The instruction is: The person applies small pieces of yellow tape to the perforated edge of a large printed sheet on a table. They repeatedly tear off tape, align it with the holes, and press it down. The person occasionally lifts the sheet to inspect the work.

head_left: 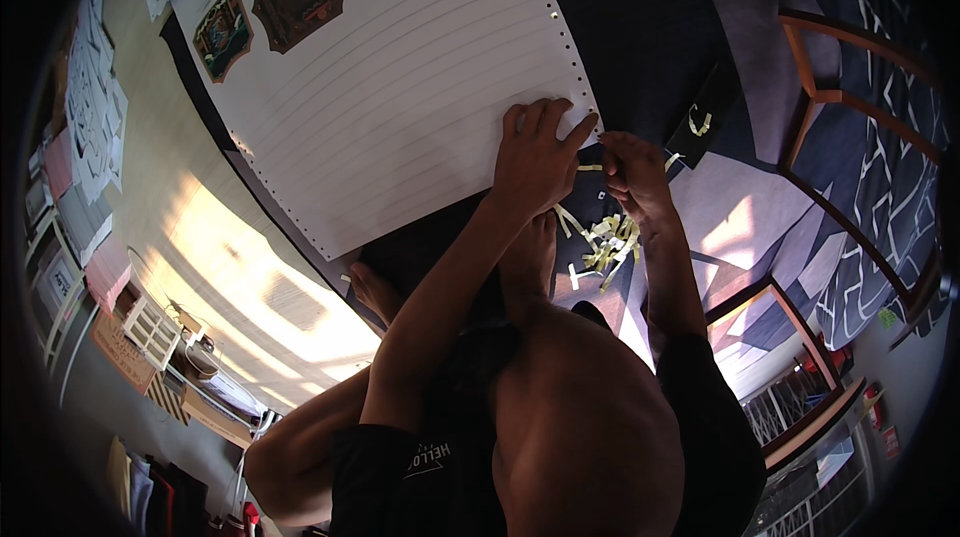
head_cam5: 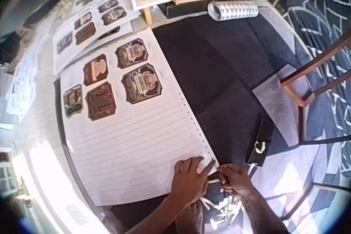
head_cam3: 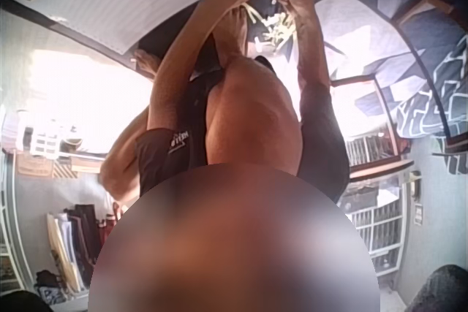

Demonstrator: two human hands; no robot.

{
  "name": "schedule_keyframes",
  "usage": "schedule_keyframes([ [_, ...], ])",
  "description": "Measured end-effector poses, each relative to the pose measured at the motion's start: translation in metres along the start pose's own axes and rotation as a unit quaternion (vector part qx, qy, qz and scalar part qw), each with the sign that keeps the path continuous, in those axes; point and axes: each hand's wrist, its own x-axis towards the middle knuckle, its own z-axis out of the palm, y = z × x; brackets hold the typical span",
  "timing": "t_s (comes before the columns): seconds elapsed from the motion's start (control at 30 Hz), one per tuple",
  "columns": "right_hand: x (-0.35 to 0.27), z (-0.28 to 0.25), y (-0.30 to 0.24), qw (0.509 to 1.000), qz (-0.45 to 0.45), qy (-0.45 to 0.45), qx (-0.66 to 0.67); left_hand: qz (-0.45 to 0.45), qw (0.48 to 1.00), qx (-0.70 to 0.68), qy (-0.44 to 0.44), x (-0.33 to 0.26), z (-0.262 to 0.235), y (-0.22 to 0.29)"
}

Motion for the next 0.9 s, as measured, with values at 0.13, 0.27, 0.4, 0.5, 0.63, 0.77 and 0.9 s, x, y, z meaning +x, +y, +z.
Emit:
schedule_keyframes([
  [0.13, 0.0002, -0.0006, -0.0012, 1.000, 0.005, -0.004, -0.007, -0.012, 1.000, -0.004, -0.006, -0.0003, 0.0019, 0.0004],
  [0.27, 0.0007, -0.0014, -0.0021, 1.000, 0.009, -0.003, -0.012, -0.018, 1.000, -0.004, -0.008, -0.0008, 0.0043, 0.0004],
  [0.4, 0.0009, -0.0003, -0.0027, 1.000, 0.007, 0.006, -0.020, 0.001, 1.000, 0.002, -0.024, -0.0009, 0.0005, -0.0001],
  [0.5, 0.0007, 0.0009, -0.0043, 1.000, 0.002, 0.002, -0.024, 0.004, 1.000, 0.010, -0.022, -0.0010, 0.0010, -0.0003],
  [0.63, 0.0009, 0.0016, -0.0041, 1.000, 0.001, 0.006, -0.019, 0.005, 0.999, 0.018, -0.034, -0.0015, 0.0017, -0.0008],
  [0.77, -0.0007, 0.0030, -0.0052, 1.000, 0.001, 0.012, -0.021, 0.014, 0.999, 0.035, -0.031, -0.0007, 0.0007, -0.0009],
  [0.9, 0.0015, 0.0005, -0.0013, 1.000, -0.001, 0.012, -0.021, 0.019, 0.999, 0.040, -0.025, -0.0010, 0.0006, -0.0007],
])
